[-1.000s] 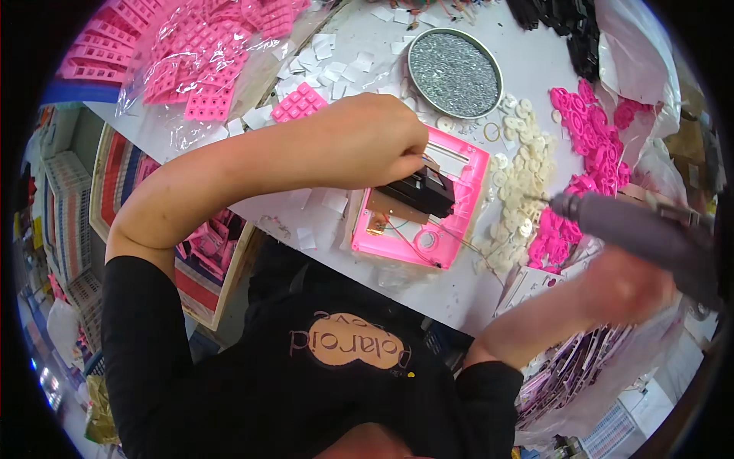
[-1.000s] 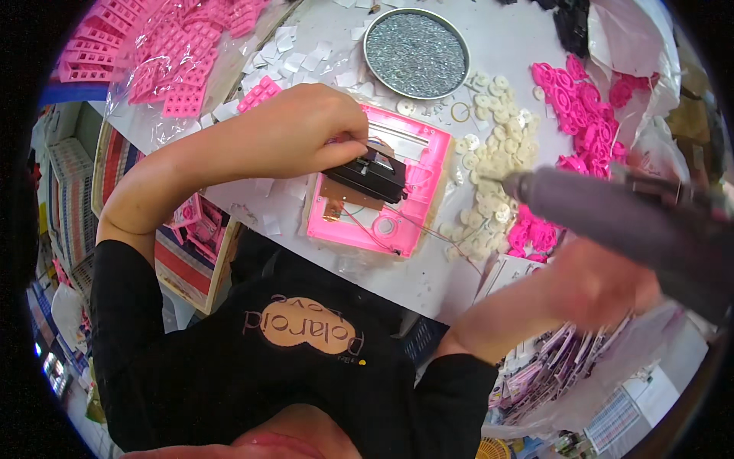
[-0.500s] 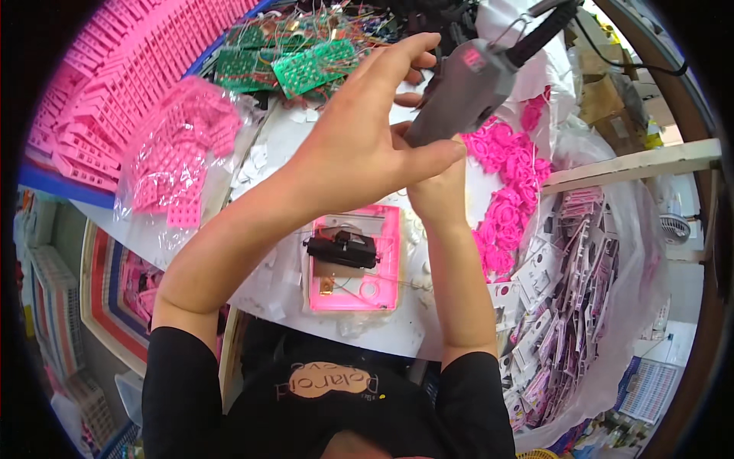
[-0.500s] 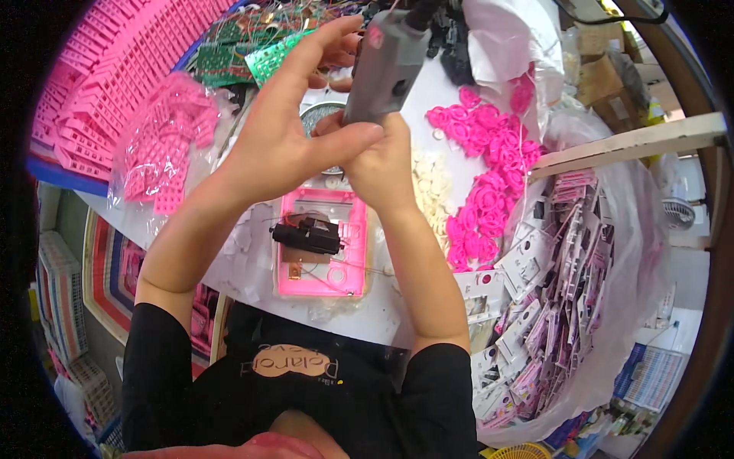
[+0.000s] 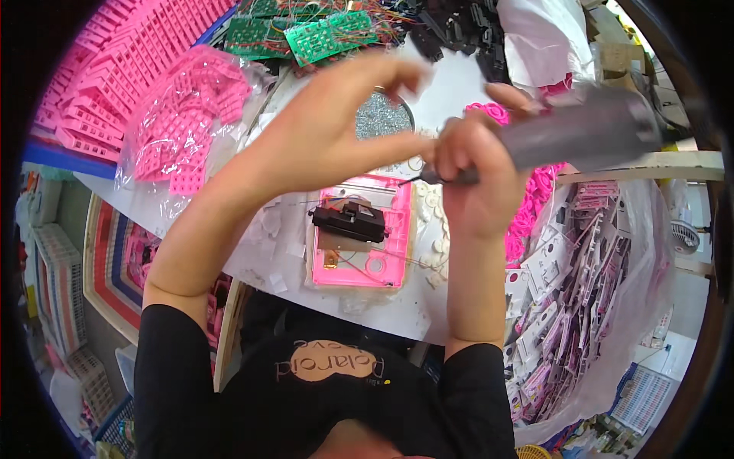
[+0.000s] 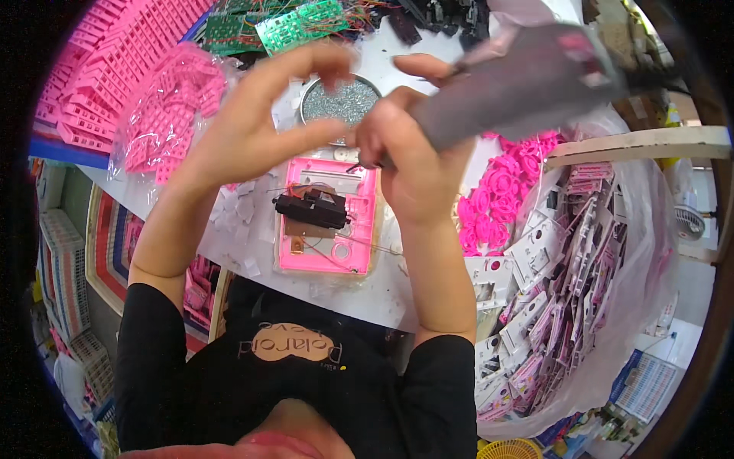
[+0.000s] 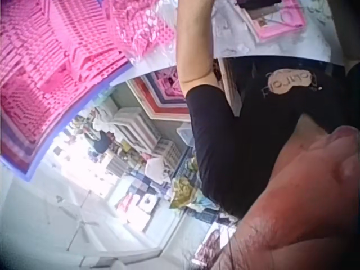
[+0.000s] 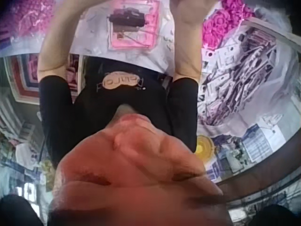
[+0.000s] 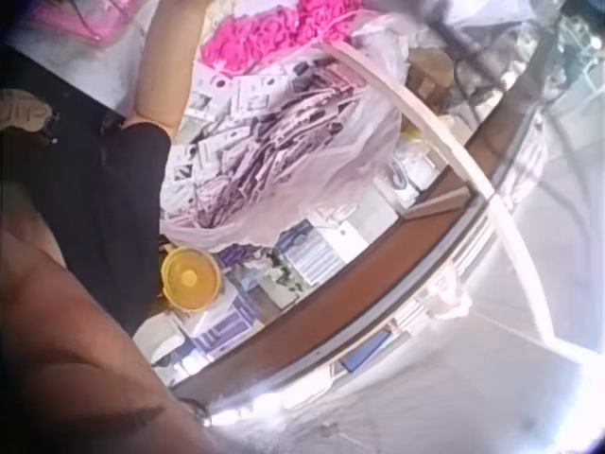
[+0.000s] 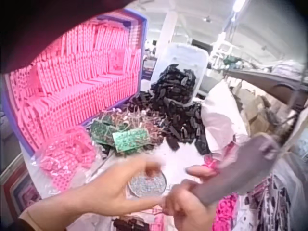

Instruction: Assembling a pink toy calculator by installing a circuit board, internal components, and plastic casing parts.

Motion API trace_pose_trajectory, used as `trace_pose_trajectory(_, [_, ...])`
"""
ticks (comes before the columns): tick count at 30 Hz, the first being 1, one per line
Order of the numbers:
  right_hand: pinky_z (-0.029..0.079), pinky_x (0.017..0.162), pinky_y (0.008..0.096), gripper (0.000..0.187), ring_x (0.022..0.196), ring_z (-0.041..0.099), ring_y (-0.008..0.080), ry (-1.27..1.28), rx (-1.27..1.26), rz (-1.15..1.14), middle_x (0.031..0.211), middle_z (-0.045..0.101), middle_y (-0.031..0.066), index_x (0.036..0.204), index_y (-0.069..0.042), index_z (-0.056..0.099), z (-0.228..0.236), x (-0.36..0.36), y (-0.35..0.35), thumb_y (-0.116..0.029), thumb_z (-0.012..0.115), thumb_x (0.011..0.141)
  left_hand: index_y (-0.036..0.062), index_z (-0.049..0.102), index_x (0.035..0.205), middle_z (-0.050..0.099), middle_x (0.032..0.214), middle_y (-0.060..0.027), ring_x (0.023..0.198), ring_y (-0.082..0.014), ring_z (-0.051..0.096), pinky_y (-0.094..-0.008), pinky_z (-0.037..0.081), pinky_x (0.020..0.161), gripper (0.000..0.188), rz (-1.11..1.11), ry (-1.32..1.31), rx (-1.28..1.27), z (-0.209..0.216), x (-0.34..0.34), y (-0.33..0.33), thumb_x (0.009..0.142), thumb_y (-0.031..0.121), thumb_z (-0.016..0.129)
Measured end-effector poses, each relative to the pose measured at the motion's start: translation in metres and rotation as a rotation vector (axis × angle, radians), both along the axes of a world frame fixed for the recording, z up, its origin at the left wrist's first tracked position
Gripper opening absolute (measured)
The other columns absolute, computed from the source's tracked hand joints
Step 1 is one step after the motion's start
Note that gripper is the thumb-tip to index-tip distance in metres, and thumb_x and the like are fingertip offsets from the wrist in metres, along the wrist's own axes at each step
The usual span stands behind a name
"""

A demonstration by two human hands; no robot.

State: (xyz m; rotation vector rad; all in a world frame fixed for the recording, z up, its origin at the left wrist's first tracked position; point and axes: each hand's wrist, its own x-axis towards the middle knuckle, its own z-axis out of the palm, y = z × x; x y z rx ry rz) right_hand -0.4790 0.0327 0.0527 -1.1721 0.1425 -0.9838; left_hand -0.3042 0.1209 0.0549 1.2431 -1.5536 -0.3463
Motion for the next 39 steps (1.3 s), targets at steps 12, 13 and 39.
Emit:
trace_pose_trajectory(12, [0.052,0.059,0.0378,0.052,0.054,0.048,0.0164,-0.133,0.004,0.133,0.065,0.047,0.0065,0.139,-0.005,0.037,-0.001,0.005,0.023,-0.007,0.058,0.091,0.0100,0.072,0.092,0.068,0.078,-0.0024,0.072,-0.0218,0.064,-0.0431,0.044,0.097,0.013,-0.043,-0.213,0.078,-0.066,-0.019,0.044,0.080,0.011,0.079])
trace_pose_trajectory(13, [0.052,0.059,0.0377,0.052,0.054,0.048,0.0166,-0.137,-0.005,0.129,0.065,0.047,0.0065,0.139,-0.005,0.037,0.000,0.004,0.025,-0.008,0.058,0.091,0.0104,0.072,0.091,0.068,0.078,-0.0023,0.072,-0.0221,0.063,-0.0436,0.044,0.097,0.013,-0.030,-0.224,0.043,-0.068,-0.019,0.045,0.080,0.011,0.079])
trace_pose_trajectory(39, [0.053,0.058,0.0374,0.050,0.055,0.050,0.0160,-0.031,-0.130,0.090,0.066,0.053,0.0059,0.135,-0.009,0.041,-0.035,0.005,0.041,-0.008,0.066,0.091,0.0158,0.062,0.115,0.063,0.109,0.0007,0.104,-0.0199,0.058,-0.0459,0.031,0.096,0.049,0.129,-0.323,0.219,-0.130,-0.017,0.096,0.073,0.029,0.085])
